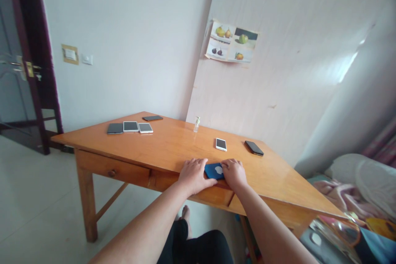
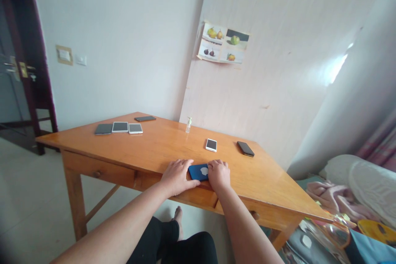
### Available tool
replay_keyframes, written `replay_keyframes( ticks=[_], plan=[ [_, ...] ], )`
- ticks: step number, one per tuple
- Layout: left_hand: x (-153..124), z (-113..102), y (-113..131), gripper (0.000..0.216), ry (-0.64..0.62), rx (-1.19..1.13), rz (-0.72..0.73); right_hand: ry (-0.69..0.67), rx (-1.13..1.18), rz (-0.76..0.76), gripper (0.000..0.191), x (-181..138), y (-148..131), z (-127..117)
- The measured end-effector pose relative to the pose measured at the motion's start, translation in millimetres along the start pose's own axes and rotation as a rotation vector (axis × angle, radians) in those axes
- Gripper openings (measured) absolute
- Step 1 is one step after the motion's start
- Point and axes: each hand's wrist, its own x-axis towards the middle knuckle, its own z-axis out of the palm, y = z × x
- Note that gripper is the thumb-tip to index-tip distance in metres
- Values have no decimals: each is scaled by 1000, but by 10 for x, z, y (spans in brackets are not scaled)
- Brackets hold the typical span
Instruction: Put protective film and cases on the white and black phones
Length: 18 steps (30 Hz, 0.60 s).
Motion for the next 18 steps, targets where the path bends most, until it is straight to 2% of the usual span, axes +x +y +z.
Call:
replay_keyframes(
  ticks=[3,7,10,15,18],
  plan=[
    [5,10,-10,75,4,-9,-1,15,-5,22,30,27,-43,12],
    [16,30,-34,75,27,-15,4,-52,62,-97,27,-8,-335,85],
    [16,29,-39,78,11,-16,-7,-81,87,-144,24,-1,-421,81],
    [9,18,-21,84,18,-28,-10,-30,23,19,28,110,-211,-19],
    [17,30,-26,85,17,-27,-6,-33,5,47,29,115,-222,-17]
  ],
)
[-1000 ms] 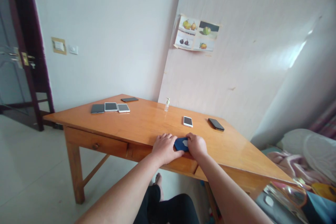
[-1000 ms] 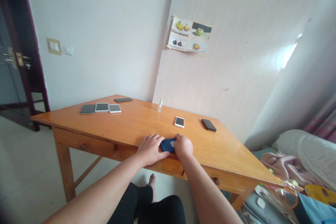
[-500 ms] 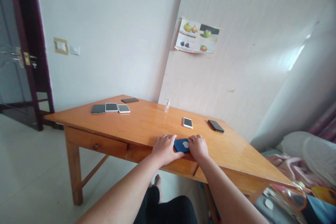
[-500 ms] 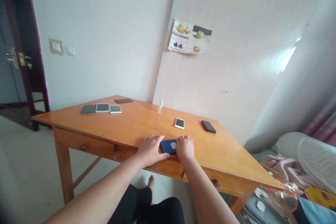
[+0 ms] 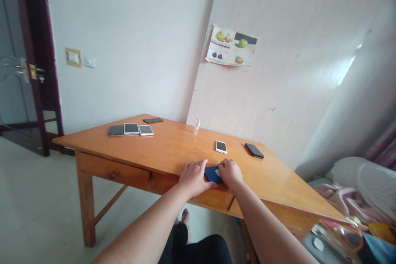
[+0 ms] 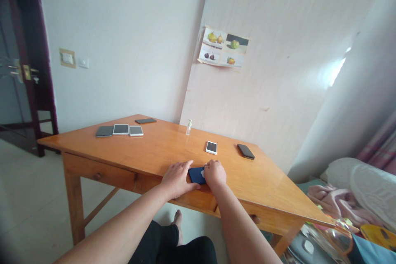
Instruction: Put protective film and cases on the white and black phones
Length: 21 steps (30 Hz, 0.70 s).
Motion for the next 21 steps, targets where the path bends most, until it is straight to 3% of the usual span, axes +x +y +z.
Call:
replay_keyframes(
  ticks=[6,14,21],
  plan=[
    [8,-1,-24,86,-39,32,-9,-102,16,-113,19,-140,-252,65],
    [-4,-47,18,91,-25,23,4,-27,-59,109,30,-62,164,-160],
    [3,21,-20,84,4,25,-5,-97,7,-65,16,-235,-188,4]
  ],
)
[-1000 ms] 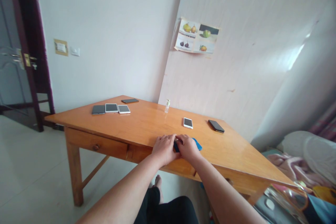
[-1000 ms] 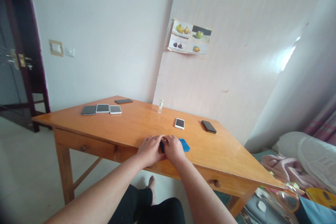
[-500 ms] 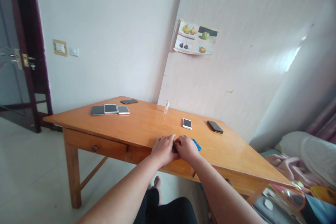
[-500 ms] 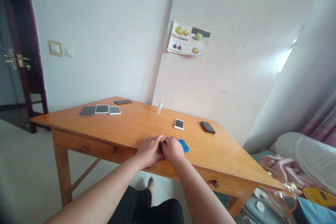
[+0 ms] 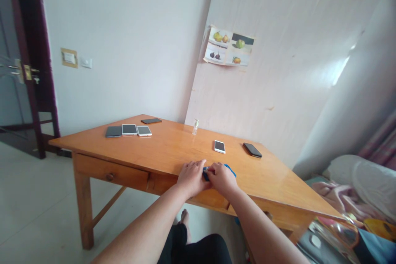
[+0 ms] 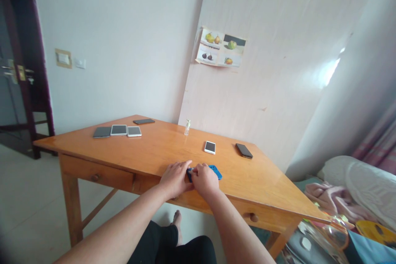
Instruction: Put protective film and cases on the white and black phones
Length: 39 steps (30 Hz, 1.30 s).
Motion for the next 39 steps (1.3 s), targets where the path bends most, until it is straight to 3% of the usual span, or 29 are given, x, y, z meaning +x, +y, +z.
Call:
replay_keyframes(
  ticks=[9,17,25,32,39],
  plan=[
    [2,-18,-3,87,-2,-9,34,80,-58,179,28,37,440,-189],
    [6,-7,-6,77,-6,-3,14,16,91,-143,17,-138,71,-9],
    [2,-28,1,88,7,-14,29,95,-43,227,27,-34,482,-169],
    [0,-67,17,81,-10,-37,5,17,156,-71,18,-202,192,-54],
    [-1,-61,12,86,-28,-8,8,69,-17,262,26,-92,662,-206]
  ],
)
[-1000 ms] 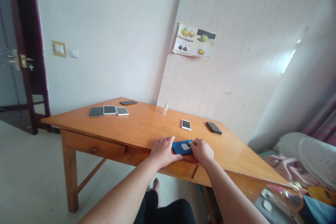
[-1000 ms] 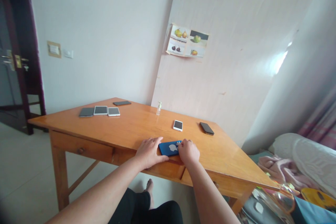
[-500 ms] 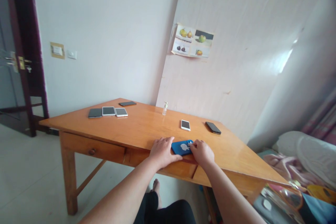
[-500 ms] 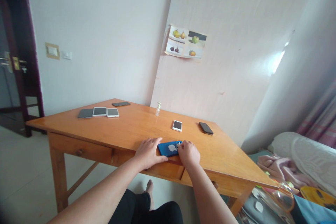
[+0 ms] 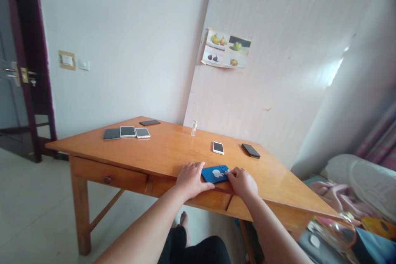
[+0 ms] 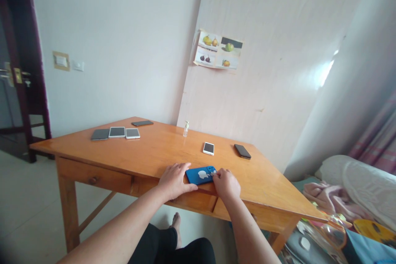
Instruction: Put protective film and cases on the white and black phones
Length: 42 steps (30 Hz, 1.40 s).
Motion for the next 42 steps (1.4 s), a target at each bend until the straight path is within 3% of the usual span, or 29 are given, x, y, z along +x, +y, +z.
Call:
replay_keyframes(
  ticks=[4,10,12,19,22,26,30,38,42],
  plan=[
    [5,16,-7,85,-2,4,4,22,-6,58,27,-29,18,5],
    [9,-10,6,80,1,-13,1,-42,224,-290,18,-349,-375,142],
    [8,-18,10,79,-1,-15,-3,-74,237,-320,18,-356,-394,141],
    [8,6,-8,84,2,10,3,-24,48,-28,24,10,10,0],
    [9,11,-12,84,4,5,3,-7,20,27,27,44,13,13],
    [11,6,-6,82,10,-13,5,-20,116,-144,24,-132,-256,117],
    [12,3,4,77,22,-16,-4,-119,231,-333,17,-278,-474,158],
    [-2,-21,16,82,5,-4,11,-37,17,-23,24,2,-148,-109],
    [1,-30,28,81,-10,-14,-9,-33,-1,-12,24,-10,-182,-89]
  ],
)
